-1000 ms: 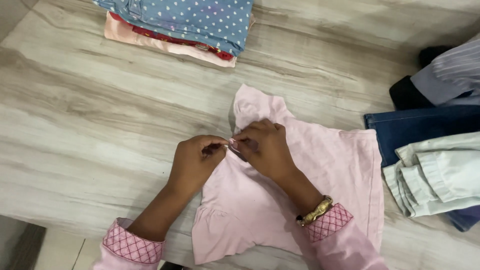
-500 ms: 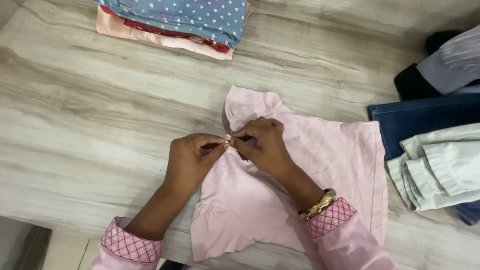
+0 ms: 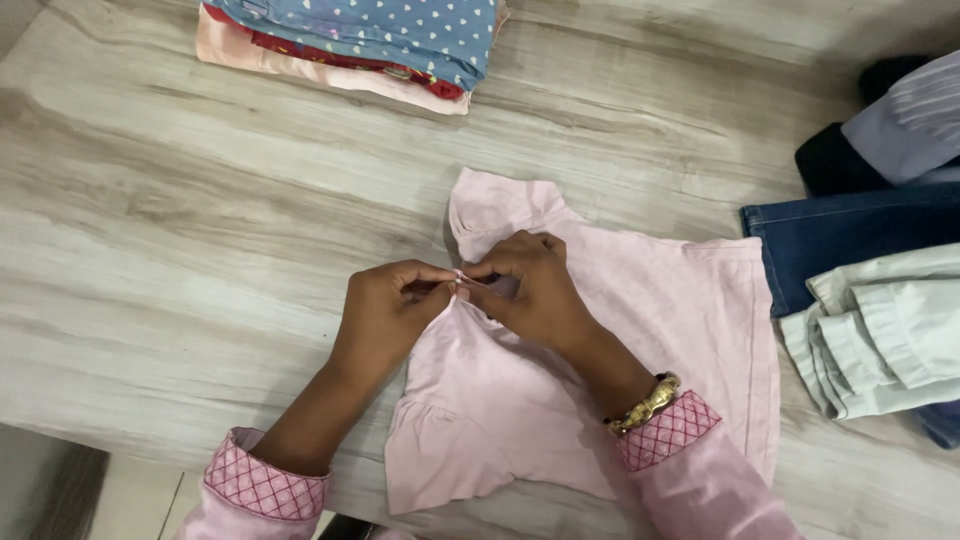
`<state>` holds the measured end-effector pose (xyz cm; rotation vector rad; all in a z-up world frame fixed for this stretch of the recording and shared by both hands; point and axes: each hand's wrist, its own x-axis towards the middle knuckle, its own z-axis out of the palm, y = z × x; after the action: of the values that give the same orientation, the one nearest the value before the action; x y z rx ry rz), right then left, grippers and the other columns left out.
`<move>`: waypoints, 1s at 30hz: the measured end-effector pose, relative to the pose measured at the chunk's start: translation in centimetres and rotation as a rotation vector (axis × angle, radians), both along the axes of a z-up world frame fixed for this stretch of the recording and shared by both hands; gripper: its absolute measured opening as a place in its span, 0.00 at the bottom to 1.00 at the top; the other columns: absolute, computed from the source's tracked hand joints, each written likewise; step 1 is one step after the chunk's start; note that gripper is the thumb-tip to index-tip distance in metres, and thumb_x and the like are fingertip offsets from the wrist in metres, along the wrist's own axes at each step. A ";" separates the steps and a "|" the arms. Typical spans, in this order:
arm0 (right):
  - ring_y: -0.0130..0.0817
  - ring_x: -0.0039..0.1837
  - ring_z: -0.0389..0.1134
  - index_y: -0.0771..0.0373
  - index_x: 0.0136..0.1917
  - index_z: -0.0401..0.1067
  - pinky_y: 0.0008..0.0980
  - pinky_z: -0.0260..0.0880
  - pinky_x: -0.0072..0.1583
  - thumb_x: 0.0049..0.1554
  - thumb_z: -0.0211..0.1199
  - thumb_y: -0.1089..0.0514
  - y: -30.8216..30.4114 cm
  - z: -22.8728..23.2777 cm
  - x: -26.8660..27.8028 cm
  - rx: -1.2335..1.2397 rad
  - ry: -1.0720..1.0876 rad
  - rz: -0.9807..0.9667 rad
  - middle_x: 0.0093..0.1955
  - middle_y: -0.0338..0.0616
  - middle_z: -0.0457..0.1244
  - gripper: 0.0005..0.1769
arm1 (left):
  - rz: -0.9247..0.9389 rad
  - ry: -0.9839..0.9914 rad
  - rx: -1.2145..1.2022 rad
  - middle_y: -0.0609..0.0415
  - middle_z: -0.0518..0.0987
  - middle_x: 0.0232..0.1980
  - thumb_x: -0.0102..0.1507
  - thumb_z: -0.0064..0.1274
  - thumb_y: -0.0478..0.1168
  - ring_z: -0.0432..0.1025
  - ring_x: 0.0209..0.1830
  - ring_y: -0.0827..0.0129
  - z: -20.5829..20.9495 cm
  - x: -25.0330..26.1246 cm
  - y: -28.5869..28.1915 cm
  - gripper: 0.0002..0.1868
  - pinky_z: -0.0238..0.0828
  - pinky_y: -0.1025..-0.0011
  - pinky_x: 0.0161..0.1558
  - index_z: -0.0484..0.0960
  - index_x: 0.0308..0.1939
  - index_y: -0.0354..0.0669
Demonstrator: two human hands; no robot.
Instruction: The person folds clean clothes on a table one at a time. They smooth out a red floral garment and fold it, fold a pair of blue polka-dot pants, fasten and fold a pink baby top, and spread out a purple floral garment to fold, placing finished items on a growing pile.
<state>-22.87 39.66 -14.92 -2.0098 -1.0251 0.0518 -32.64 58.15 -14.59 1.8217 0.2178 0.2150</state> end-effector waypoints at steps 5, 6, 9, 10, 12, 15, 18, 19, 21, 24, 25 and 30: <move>0.28 0.51 0.68 0.54 0.46 0.82 0.44 0.51 0.69 0.54 0.73 0.50 -0.1 0.2 -0.1 0.030 -0.026 0.000 0.42 0.30 0.70 0.08 | 0.004 0.016 -0.013 0.50 0.88 0.40 0.60 0.63 0.32 0.82 0.38 0.76 -0.1 0.0 -0.2 0.08 0.79 0.79 0.41 0.87 0.42 0.33; 0.28 0.51 0.68 0.54 0.45 0.82 0.44 0.51 0.69 0.54 0.72 0.52 0.0 0.5 -0.3 0.005 -0.062 0.004 0.41 0.30 0.70 0.07 | 0.013 0.012 -0.012 0.51 0.88 0.40 0.60 0.62 0.31 0.82 0.38 0.77 0.1 0.0 -0.3 0.08 0.80 0.79 0.42 0.86 0.42 0.33; 0.28 0.49 0.67 0.56 0.44 0.81 0.44 0.50 0.69 0.52 0.71 0.55 0.3 1.0 -0.7 -0.010 -0.073 -0.003 0.39 0.32 0.70 0.06 | 0.027 0.031 -0.087 0.52 0.87 0.40 0.60 0.61 0.31 0.81 0.39 0.78 0.1 -0.1 -0.3 0.08 0.79 0.79 0.42 0.86 0.42 0.33; 0.28 0.49 0.67 0.56 0.44 0.81 0.44 0.50 0.69 0.51 0.70 0.56 0.3 1.0 -0.8 -0.001 -0.050 -0.015 0.38 0.32 0.70 0.06 | 0.029 0.053 -0.164 0.52 0.87 0.40 0.61 0.61 0.32 0.80 0.38 0.78 0.0 0.0 -0.4 0.08 0.77 0.79 0.41 0.86 0.43 0.32; 0.28 0.50 0.67 0.57 0.44 0.81 0.44 0.49 0.69 0.52 0.70 0.56 0.3 0.6 -0.7 0.020 -0.038 -0.011 0.39 0.33 0.69 0.06 | 0.035 0.069 -0.214 0.52 0.87 0.39 0.61 0.61 0.31 0.78 0.38 0.78 -1.3 0.4 0.2 0.07 0.76 0.79 0.40 0.85 0.43 0.31; 0.28 0.50 0.67 0.57 0.44 0.80 0.43 0.48 0.70 0.53 0.71 0.56 0.4 0.2 -0.7 0.058 0.019 -0.021 0.39 0.33 0.68 0.06 | 0.048 0.076 -0.272 0.51 0.86 0.40 0.62 0.61 0.30 0.78 0.38 0.78 -2.0 0.7 0.6 0.07 0.75 0.80 0.41 0.85 0.43 0.30; 0.28 0.50 0.67 0.57 0.44 0.80 0.42 0.49 0.69 0.52 0.71 0.56 0.4 0.0 -0.8 0.102 0.073 -0.029 0.39 0.33 0.68 0.06 | 0.030 0.044 -0.313 0.53 0.87 0.41 0.61 0.61 0.31 0.80 0.40 0.79 -1.6 0.6 0.5 0.09 0.77 0.80 0.44 0.85 0.44 0.31; 0.28 0.51 0.67 0.56 0.45 0.80 0.41 0.49 0.69 0.52 0.71 0.57 0.5 0.0 -0.8 0.134 0.080 -0.022 0.41 0.32 0.69 0.06 | 0.006 0.018 -0.342 0.54 0.87 0.42 0.61 0.61 0.31 0.80 0.41 0.79 -1.3 0.5 0.4 0.10 0.78 0.81 0.44 0.85 0.46 0.32; 0.28 0.50 0.67 0.56 0.45 0.80 0.41 0.49 0.69 0.53 0.72 0.56 0.3 -0.1 -0.6 0.117 0.061 -0.024 0.40 0.33 0.68 0.06 | 0.035 0.033 -0.256 0.55 0.87 0.40 0.61 0.61 0.33 0.80 0.39 0.79 -0.6 0.3 -0.1 0.10 0.78 0.81 0.41 0.86 0.45 0.33; 0.29 0.51 0.68 0.57 0.45 0.80 0.42 0.49 0.70 0.53 0.72 0.56 0.2 0.7 -0.7 0.095 -0.031 -0.029 0.40 0.33 0.68 0.07 | 0.090 0.050 -0.075 0.55 0.88 0.37 0.61 0.62 0.36 0.80 0.34 0.80 0.9 0.0 -0.8 0.09 0.77 0.81 0.37 0.88 0.43 0.34; 0.30 0.51 0.68 0.58 0.46 0.80 0.44 0.48 0.70 0.53 0.72 0.56 0.0 1.0 -0.8 0.087 -0.100 -0.027 0.41 0.34 0.69 0.08 | 0.120 0.056 0.016 0.54 0.88 0.35 0.62 0.63 0.38 0.81 0.33 0.80 1.4 -0.2 -1.1 0.09 0.77 0.81 0.36 0.89 0.41 0.34; 0.33 0.53 0.68 0.59 0.49 0.79 0.43 0.53 0.67 0.56 0.69 0.57 0.2 0.9 -0.9 0.055 -0.194 -0.038 0.45 0.36 0.69 0.07 | 0.127 0.001 0.128 0.51 0.87 0.32 0.62 0.64 0.39 0.78 0.28 0.79 1.6 -0.4 -1.3 0.10 0.73 0.80 0.31 0.88 0.39 0.33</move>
<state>-23.79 39.84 -14.00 -2.0122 -1.0967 -0.1928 -33.04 56.80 -13.02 1.9371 0.3268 0.3237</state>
